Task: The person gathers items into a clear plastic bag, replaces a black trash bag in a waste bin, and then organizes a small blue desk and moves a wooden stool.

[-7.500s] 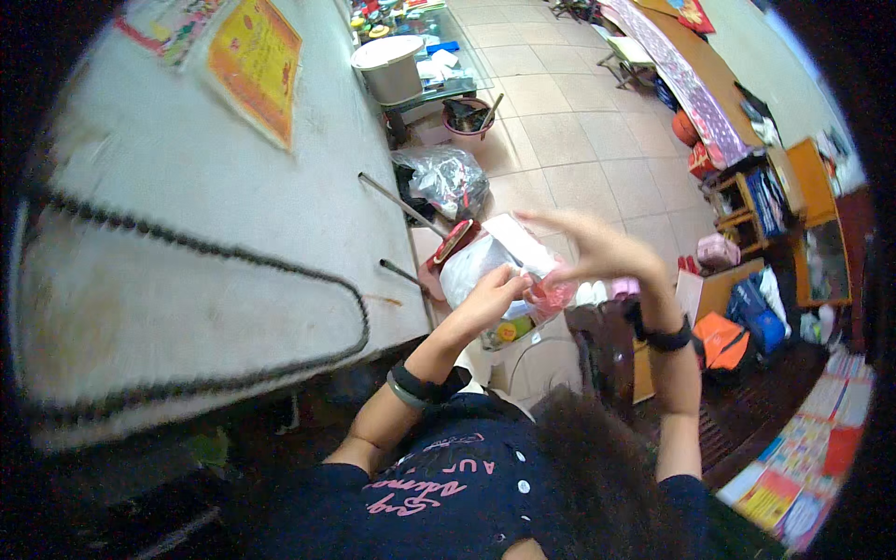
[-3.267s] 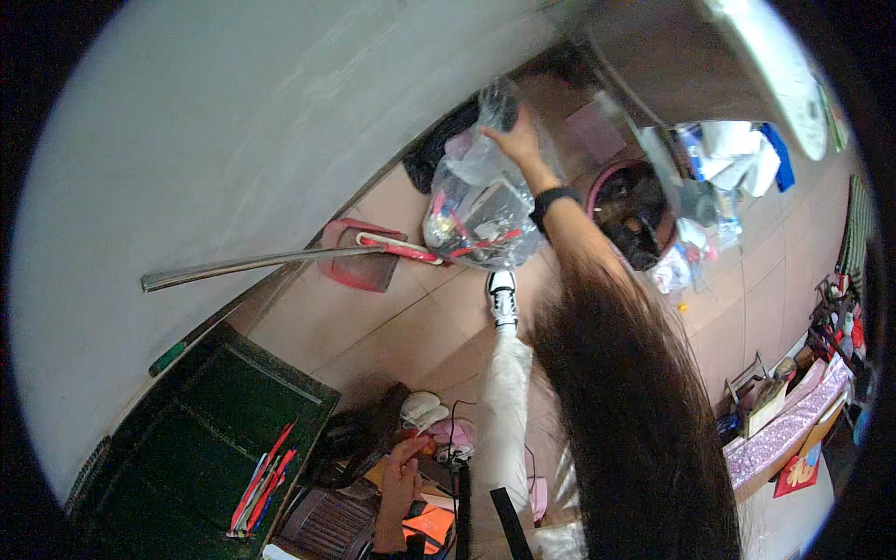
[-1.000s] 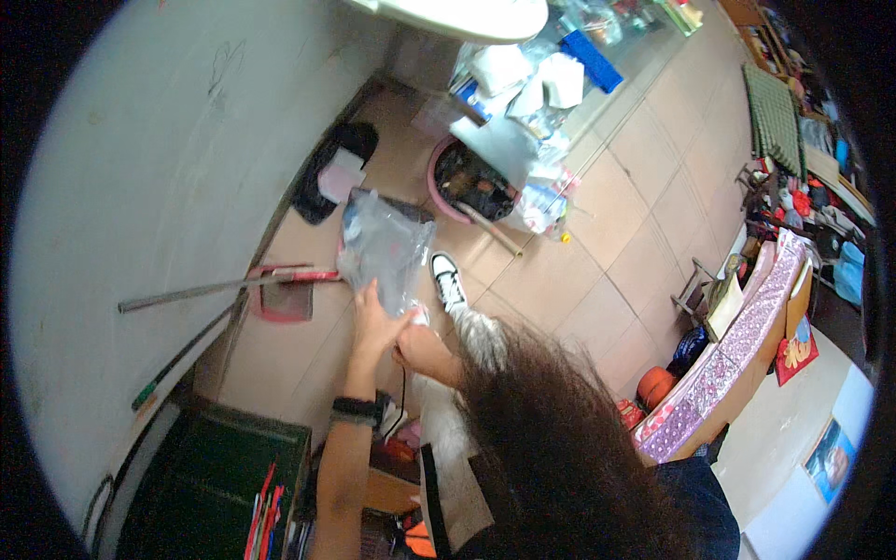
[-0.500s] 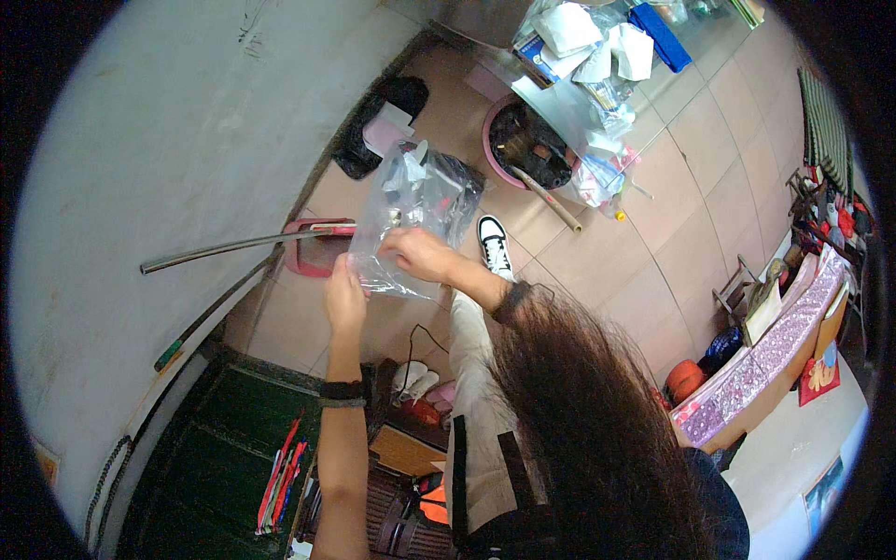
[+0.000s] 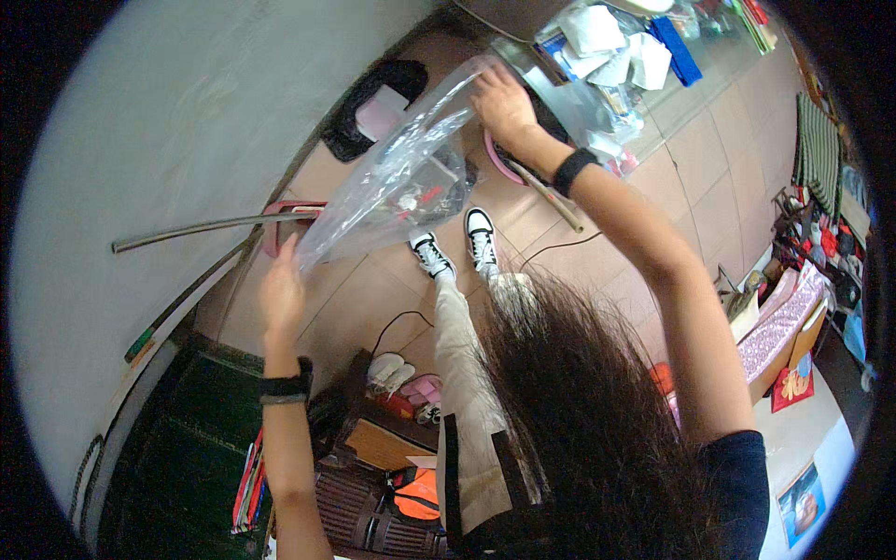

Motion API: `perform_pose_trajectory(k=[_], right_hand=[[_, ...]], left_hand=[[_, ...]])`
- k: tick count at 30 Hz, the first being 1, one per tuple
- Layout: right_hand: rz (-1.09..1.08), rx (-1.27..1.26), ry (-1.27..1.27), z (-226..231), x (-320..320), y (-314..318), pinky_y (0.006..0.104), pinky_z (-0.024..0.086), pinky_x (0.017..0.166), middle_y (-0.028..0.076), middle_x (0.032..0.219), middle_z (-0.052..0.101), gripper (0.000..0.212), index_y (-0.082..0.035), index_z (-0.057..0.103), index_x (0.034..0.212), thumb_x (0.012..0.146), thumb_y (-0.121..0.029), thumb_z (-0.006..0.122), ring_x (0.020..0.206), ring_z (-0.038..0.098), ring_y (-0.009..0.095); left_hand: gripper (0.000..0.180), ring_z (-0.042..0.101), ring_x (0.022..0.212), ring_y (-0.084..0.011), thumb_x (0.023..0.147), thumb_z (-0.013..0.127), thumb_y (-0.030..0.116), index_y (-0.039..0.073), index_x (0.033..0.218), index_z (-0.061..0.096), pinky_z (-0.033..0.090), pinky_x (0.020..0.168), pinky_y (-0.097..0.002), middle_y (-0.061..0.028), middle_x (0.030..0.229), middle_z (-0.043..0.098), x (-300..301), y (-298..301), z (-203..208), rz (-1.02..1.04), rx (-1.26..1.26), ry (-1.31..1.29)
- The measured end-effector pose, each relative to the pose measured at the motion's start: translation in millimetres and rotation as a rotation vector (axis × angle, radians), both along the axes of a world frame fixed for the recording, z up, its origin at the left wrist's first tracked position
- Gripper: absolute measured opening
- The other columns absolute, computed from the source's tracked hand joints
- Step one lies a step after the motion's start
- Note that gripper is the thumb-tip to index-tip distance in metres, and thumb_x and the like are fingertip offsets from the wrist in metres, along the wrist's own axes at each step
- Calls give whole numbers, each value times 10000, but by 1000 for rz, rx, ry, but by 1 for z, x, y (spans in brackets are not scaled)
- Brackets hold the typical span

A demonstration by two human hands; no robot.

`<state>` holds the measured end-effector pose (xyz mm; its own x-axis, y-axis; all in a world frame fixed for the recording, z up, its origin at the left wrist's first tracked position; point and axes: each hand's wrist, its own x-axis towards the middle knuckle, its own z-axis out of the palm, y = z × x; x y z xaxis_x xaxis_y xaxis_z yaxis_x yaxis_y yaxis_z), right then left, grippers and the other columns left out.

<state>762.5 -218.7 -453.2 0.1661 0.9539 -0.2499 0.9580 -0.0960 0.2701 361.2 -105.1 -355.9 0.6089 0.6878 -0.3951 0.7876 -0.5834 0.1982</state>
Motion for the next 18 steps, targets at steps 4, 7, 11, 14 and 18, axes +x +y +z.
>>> perform_pose_trajectory(k=[4,7,11,14,18], right_hand=[[222,-72,142,18,-20,0,451,118,1173,32,1312,532,301,-242,673,1101,831,-197,549,1337,341,227],[413,-22,348,-11,-61,-16,456,107,1170,-2,1023,664,260,-220,655,1057,819,-171,559,1172,513,193],[464,-152,767,-34,-93,-37,394,287,1092,57,857,676,123,-142,653,846,790,-115,548,901,647,220],[458,-286,865,-26,-96,-51,396,442,946,109,873,639,52,-84,617,696,715,-124,589,885,637,263],[457,-418,855,3,-61,-75,429,516,607,139,715,656,106,-64,651,657,677,-151,594,692,647,329]], left_hand=[[753,471,1230,-296,764,640,37,207,1434,340,417,974,-455,-109,1436,387,52,-16,3,-140,257,94],[766,450,1253,-302,767,668,89,203,1443,325,388,1002,-478,-83,1463,350,87,-23,4,-400,183,-110],[602,458,1246,-316,885,580,264,233,1435,336,370,1006,-514,-65,1480,334,87,-20,-52,-283,-343,-198],[515,468,1240,-309,946,459,403,258,1427,343,373,987,-535,-61,1506,292,90,-4,-72,-227,-201,127],[581,472,1254,-275,917,365,587,298,1421,373,238,1055,-530,-82,1436,425,79,22,-75,-247,-60,656]])
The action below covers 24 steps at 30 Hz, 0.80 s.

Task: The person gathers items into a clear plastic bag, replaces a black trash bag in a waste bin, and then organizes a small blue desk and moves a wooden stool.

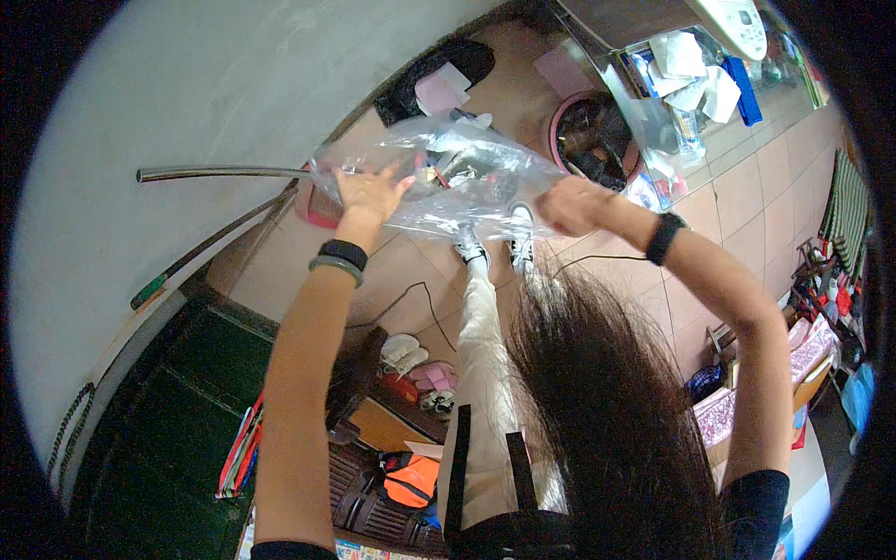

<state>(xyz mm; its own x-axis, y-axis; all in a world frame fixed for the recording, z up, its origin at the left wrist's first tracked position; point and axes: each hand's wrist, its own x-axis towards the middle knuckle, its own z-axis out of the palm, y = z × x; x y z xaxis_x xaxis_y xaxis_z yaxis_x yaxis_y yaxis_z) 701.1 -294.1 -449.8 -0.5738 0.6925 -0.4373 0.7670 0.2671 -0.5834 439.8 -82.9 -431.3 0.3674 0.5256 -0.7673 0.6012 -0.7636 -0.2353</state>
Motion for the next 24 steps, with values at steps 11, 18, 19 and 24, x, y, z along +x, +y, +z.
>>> perform_pose_trajectory(k=[11,18,19,24], right_hand=[[-106,-255,-817,52,58,31,352,519,734,61,1045,676,362,-177,631,1125,779,-281,638,916,667,209],[-188,110,-781,42,68,16,393,355,986,25,1393,443,428,-268,535,1278,862,-171,555,1211,478,214],[-185,94,-783,52,64,19,408,338,1016,13,1379,459,418,-258,549,1263,862,-140,536,1221,462,208],[-174,71,-657,63,54,27,463,217,1136,26,1336,518,487,-203,543,1280,808,-82,556,1226,465,206]], left_hand=[[1135,543,1168,-290,643,662,705,278,1509,65,277,1069,-427,-235,1535,117,28,-52,112,-442,21,21],[1145,616,1027,-293,631,721,632,279,1506,73,302,1048,-456,-224,1531,140,37,-52,134,-421,51,-326],[1145,616,1027,-293,631,721,632,279,1506,73,302,1048,-456,-224,1531,140,38,-54,135,-419,52,-327],[1042,653,949,-289,687,642,676,271,1500,132,205,1097,-536,-190,1534,169,48,-68,141,-383,17,-164]])
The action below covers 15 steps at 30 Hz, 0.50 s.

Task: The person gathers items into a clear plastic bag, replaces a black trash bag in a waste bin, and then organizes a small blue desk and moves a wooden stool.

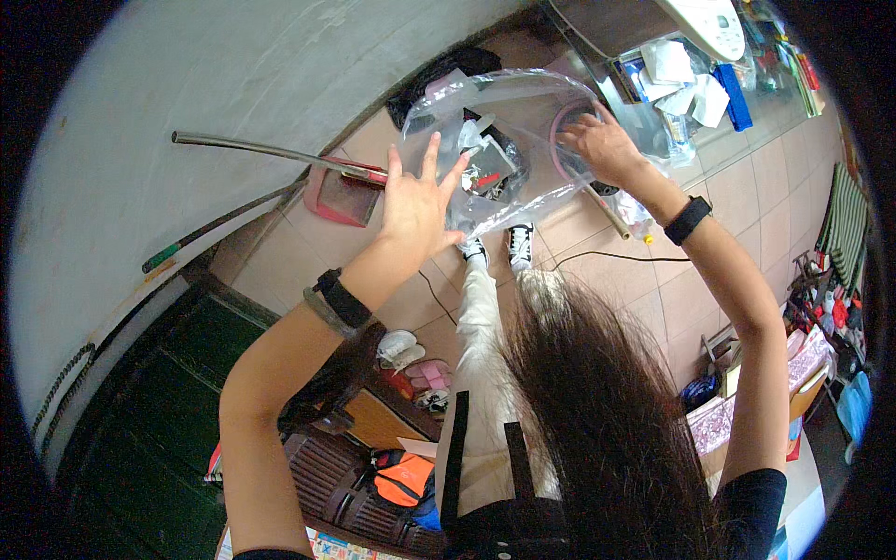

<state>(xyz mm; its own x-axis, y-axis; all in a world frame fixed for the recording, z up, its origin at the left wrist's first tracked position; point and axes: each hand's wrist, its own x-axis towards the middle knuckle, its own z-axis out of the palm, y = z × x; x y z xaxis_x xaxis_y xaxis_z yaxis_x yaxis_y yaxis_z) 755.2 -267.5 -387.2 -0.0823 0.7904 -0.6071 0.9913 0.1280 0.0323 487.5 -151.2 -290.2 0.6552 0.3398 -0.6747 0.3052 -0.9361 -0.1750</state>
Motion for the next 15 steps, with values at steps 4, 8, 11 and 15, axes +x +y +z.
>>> perform_pose_trajectory(k=[4,8,11,15], right_hand=[[159,225,246,6,-18,-5,507,205,1129,19,1235,599,464,-225,588,1234,796,-73,557,1207,494,227],[44,239,443,28,-31,-10,498,183,1152,52,1259,581,485,-141,597,1207,748,6,545,1239,461,241],[-119,480,671,53,-38,-23,443,316,1084,98,1198,599,446,-89,596,1142,708,12,571,1168,509,294],[-518,612,852,118,-71,-62,392,481,892,146,1098,638,388,-61,608,1135,752,-11,640,1025,595,329]], left_hand=[[957,655,936,-292,726,587,693,258,1489,207,153,1113,-553,-134,1543,183,-3,-4,3,31,-4,-40],[761,606,1037,-276,808,530,636,222,1425,366,122,1119,-557,-87,1504,287,-19,-7,28,44,-25,-204],[581,548,1126,-268,868,527,522,184,1339,479,133,1116,-558,-89,1450,365,-46,-14,61,118,-107,-434],[309,523,1134,-245,908,537,258,114,1177,589,196,1101,-537,-92,1249,543,-101,-35,126,310,-228,-715]])
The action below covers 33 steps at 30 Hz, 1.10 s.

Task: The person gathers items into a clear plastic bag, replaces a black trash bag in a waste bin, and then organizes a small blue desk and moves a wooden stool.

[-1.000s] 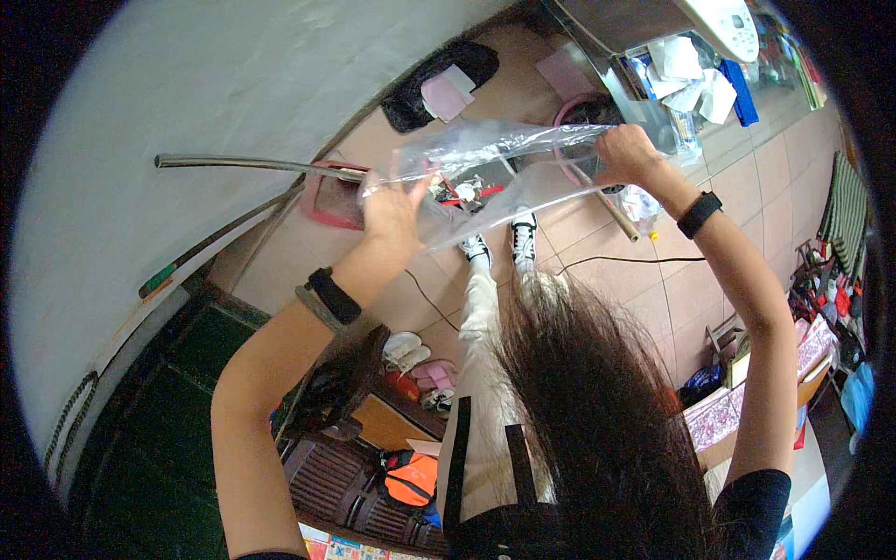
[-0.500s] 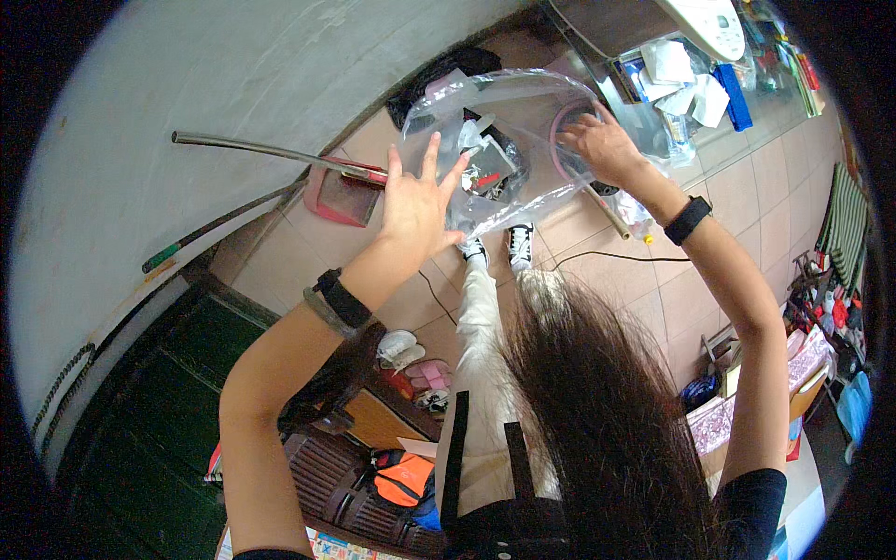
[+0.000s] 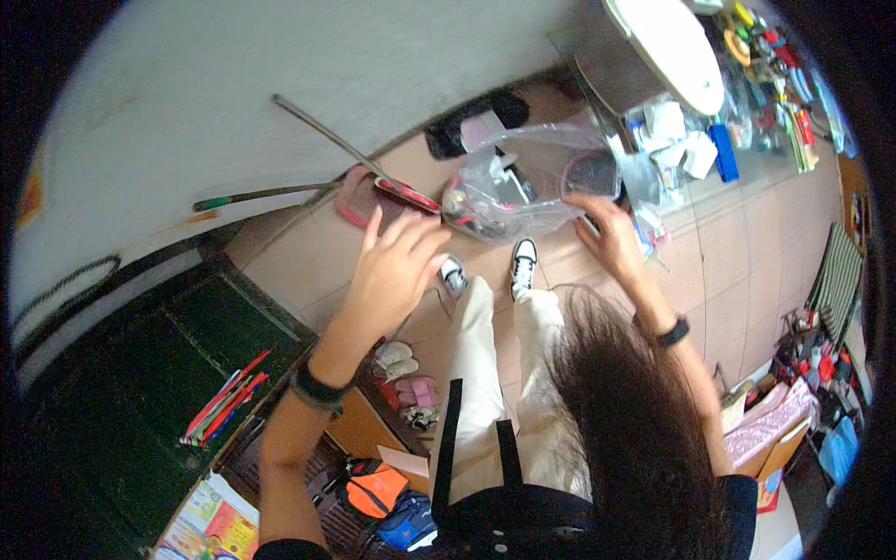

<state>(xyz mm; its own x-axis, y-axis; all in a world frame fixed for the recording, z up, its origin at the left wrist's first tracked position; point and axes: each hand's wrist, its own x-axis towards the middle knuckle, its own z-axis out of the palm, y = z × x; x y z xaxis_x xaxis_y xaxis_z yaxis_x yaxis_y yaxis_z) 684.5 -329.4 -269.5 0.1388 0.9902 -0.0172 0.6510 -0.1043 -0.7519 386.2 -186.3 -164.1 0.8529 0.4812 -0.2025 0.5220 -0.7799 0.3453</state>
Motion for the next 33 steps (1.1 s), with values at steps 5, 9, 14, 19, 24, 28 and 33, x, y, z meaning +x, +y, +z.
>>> perform_pose_trajectory(k=[5,9,14,19,24,28,33], right_hand=[[-412,-298,394,65,-67,-46,226,472,506,33,765,682,95,-25,698,938,867,-59,645,565,571,87],[-81,-532,555,122,-170,-42,243,453,500,26,730,667,190,-47,707,917,920,-207,605,529,556,81],[436,-330,422,154,-334,-5,319,390,450,85,484,526,402,0,648,658,909,-311,609,424,462,124],[422,-210,501,197,-470,75,267,266,405,-44,435,379,572,-18,458,457,913,-327,611,429,341,34],[532,-56,570,269,-595,154,248,248,401,-54,442,386,494,-38,441,484,895,-248,615,426,332,28],[714,29,592,278,-676,217,267,293,435,-9,465,390,416,-4,443,549,877,-190,617,473,360,40],[805,56,641,253,-774,322,264,319,453,4,512,414,306,23,498,604,852,-122,603,511,361,50]], left_hand=[[158,644,777,-232,939,484,120,52,925,626,429,927,-402,-59,731,652,-106,-39,70,435,-53,-128],[188,591,544,-194,929,537,137,28,792,606,466,592,-316,-58,565,579,-178,-78,126,963,-310,-132],[351,434,461,-360,904,604,243,-17,683,522,348,452,-392,-200,560,451,-281,-107,169,1020,-56,-356],[382,373,440,-301,948,543,249,-30,694,486,327,455,-370,-187,539,402,-367,-111,207,1265,30,-731],[406,388,446,-98,990,462,223,16,642,448,338,449,-281,-22,508,397,-435,-91,217,1391,-49,-1110],[410,390,451,-79,1002,435,218,13,646,442,324,445,-257,1,513,416,-469,-47,227,1407,-102,-1439],[388,382,464,-75,1005,410,207,39,658,447,337,459,-242,20,518,384,-516,43,229,1310,-381,-1766]])
